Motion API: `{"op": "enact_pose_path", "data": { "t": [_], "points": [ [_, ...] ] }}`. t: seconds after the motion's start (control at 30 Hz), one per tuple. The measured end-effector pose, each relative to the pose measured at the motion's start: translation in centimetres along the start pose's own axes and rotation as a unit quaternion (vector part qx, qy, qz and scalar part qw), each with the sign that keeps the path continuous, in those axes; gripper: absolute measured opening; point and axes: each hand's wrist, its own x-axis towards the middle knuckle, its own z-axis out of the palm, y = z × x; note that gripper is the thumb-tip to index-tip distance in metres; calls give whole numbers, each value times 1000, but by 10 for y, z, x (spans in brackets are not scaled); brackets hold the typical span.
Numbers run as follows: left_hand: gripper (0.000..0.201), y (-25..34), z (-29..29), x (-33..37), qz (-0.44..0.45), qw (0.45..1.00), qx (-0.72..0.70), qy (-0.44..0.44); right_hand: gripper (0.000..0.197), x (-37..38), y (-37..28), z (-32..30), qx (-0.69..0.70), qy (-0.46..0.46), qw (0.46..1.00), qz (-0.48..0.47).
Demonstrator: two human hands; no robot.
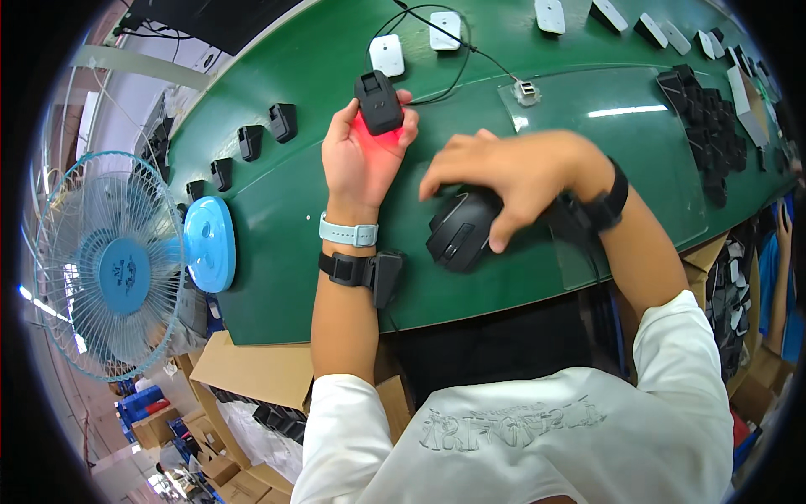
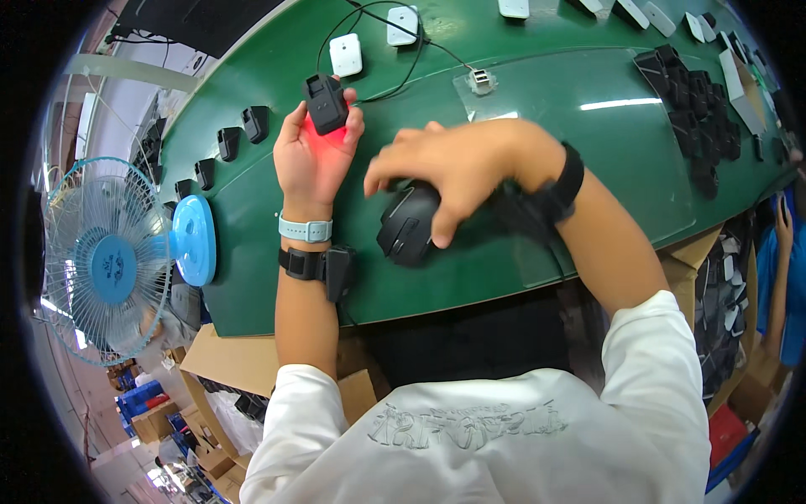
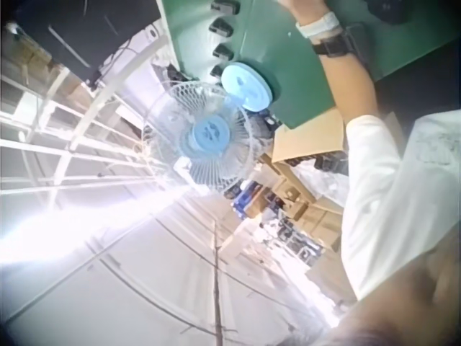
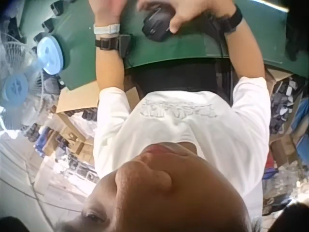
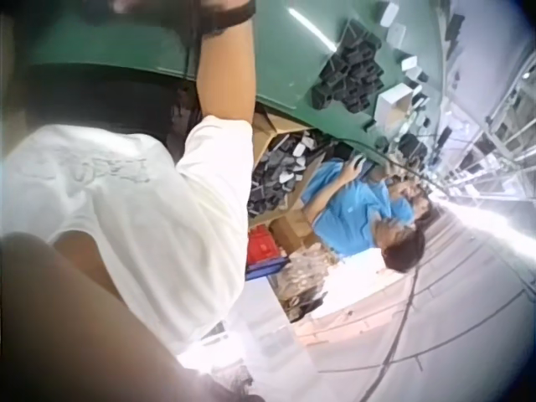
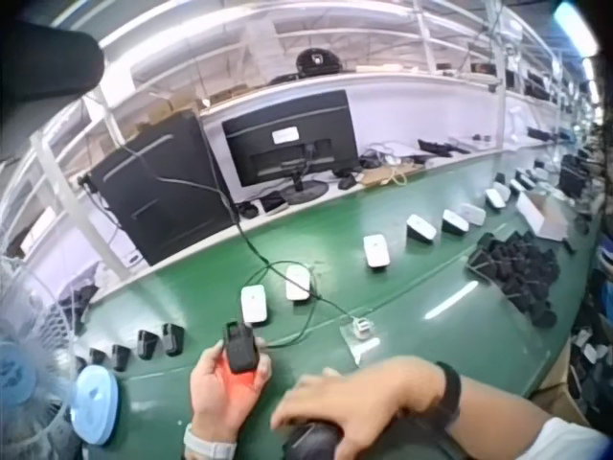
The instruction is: The worker is testing internal sensor components for computer mice against a light source and then organizing them into cardboard shipping boxes.
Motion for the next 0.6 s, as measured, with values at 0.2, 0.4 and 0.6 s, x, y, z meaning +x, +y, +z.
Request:
{"op": "enact_pose_path", "data": {
  "t": [0.2,0.4,0.6],
  "points": [
    [44,9,-12,-1,43,999,26,-7,59,5,10,-2,153,-15,988,21],
    [52,-1,6,-8,92,981,172,-13,67,17,24,-13,388,386,833,84],
    [65,-5,16,-5,84,975,204,-36,65,19,27,-7,267,454,846,80]
  ]
}}
